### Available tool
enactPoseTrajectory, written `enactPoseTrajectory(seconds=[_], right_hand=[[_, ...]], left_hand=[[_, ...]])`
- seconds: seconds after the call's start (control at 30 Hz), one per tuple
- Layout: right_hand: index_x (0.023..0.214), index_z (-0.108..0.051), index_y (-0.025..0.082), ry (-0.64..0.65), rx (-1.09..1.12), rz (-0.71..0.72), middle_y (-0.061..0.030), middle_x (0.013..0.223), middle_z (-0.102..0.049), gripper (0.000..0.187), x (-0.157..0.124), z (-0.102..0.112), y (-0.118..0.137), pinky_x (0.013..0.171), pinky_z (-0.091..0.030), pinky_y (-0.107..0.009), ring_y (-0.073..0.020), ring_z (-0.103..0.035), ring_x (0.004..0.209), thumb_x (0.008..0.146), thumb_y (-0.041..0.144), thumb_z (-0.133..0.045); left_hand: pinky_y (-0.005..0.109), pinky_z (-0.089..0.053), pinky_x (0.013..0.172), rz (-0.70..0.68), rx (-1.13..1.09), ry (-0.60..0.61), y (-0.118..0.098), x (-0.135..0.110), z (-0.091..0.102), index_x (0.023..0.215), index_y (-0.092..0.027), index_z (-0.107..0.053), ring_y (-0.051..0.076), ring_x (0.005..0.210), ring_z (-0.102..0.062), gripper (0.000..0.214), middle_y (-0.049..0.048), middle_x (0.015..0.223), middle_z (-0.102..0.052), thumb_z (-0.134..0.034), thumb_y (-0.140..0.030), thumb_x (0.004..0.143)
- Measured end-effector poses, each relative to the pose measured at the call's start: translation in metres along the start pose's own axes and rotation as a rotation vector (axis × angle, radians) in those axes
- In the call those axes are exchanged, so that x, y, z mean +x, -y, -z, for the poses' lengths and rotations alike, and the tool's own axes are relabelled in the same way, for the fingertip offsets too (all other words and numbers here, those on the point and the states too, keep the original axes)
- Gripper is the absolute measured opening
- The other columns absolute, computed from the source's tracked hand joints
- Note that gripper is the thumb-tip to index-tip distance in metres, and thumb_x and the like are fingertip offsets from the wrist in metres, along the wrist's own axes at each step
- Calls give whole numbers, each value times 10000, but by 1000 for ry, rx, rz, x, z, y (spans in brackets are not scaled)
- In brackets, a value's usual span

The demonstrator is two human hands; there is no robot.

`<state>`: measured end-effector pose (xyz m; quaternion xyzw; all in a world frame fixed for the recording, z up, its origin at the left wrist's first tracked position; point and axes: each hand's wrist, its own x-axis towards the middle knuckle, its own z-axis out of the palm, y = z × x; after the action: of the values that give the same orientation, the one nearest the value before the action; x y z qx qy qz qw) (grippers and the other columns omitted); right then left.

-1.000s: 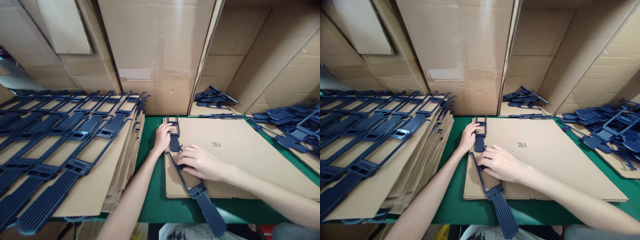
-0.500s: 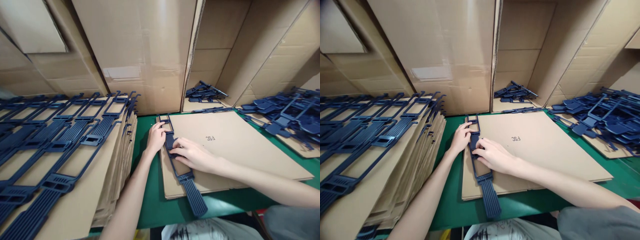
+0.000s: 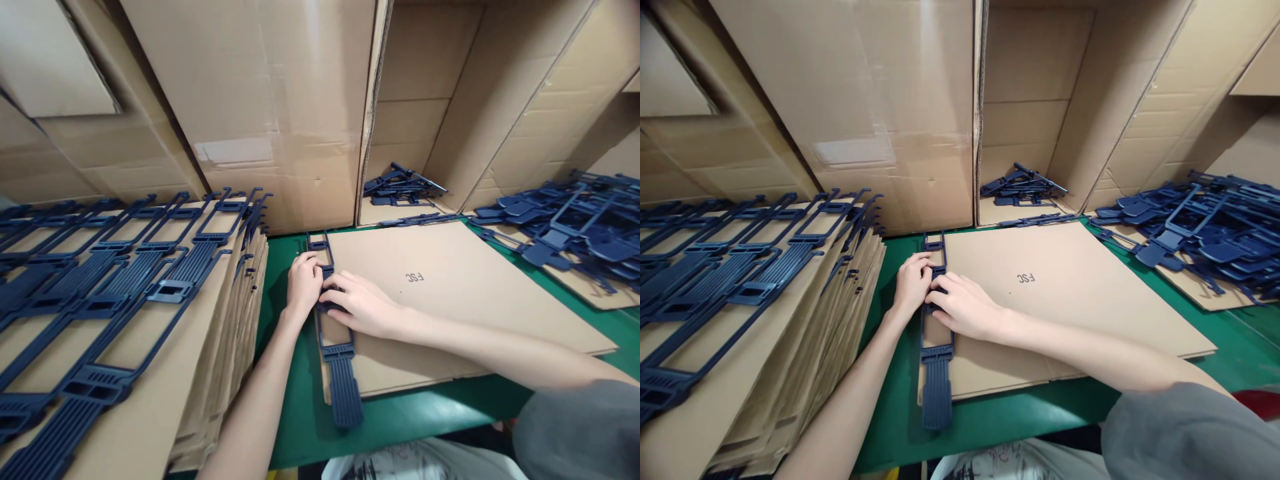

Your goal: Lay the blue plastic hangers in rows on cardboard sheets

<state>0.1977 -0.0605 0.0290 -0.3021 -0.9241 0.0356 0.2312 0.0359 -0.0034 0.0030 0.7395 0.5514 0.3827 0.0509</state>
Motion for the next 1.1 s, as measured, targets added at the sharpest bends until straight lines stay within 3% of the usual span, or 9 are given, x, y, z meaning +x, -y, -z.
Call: enactPoseTrajectory(seconds=[0.43, 0.57, 0.73, 0.83, 0.93, 1.1], right_hand=[[1070, -647, 158, 23, -22, 0, -109, 1060, -612, 237, 2, 2, 3, 851, -465, -382, -236, -525, 990, 895, 289, -556], [995, -665, 163, -45, -37, -19, -91, 972, -654, 258, 8, 20, -9, 810, -459, -348, -213, -566, 911, 911, 370, -536], [900, -682, 165, -159, -259, -226, -92, 915, -691, 254, 10, 71, -70, 772, -456, -328, -219, -613, 861, 926, 274, -454], [1025, -674, 160, -3, -472, -448, -108, 1017, -687, 281, 0, 91, -127, 786, -459, -335, -248, -617, 944, 906, 254, -437], [1182, -619, 122, 242, -635, -628, -169, 1143, -642, 361, -14, 94, -179, 829, -448, -352, -272, -601, 1023, 879, 202, -439], [1116, -662, 95, 325, -668, -688, -201, 968, -681, 345, -28, 82, -222, 762, -450, -361, -286, -640, 915, 840, 137, -458]], left_hand=[[322, -490, 949, -14, -13, 20, 1, 1, 1, 789, -163, -701, 202, 1006, -635, 294, 62, 1100, -672, -437, -34, 796], [347, -485, 953, -24, 8, 10, -2, 1, 4, 850, -175, -713, 217, 1032, -617, 288, 62, 1127, -661, -453, -59, 806], [409, -407, 1042, -37, 125, -33, -17, -1, 12, 944, -173, -716, 256, 1167, -533, 289, 81, 1195, -632, -472, -80, 820], [432, -338, 1101, -76, 188, 44, -29, -5, 15, 1060, -173, -691, 263, 1269, -461, 291, 90, 1290, -583, -477, -146, 863], [458, -266, 1140, -120, 208, 157, -35, -11, 14, 1193, -174, -627, 267, 1358, -361, 337, 100, 1404, -484, -480, -228, 895], [428, -254, 1151, -118, 199, 288, -34, -15, 10, 1225, -162, -608, 232, 1351, -382, 354, 116, 1432, -448, -481, -249, 906]])
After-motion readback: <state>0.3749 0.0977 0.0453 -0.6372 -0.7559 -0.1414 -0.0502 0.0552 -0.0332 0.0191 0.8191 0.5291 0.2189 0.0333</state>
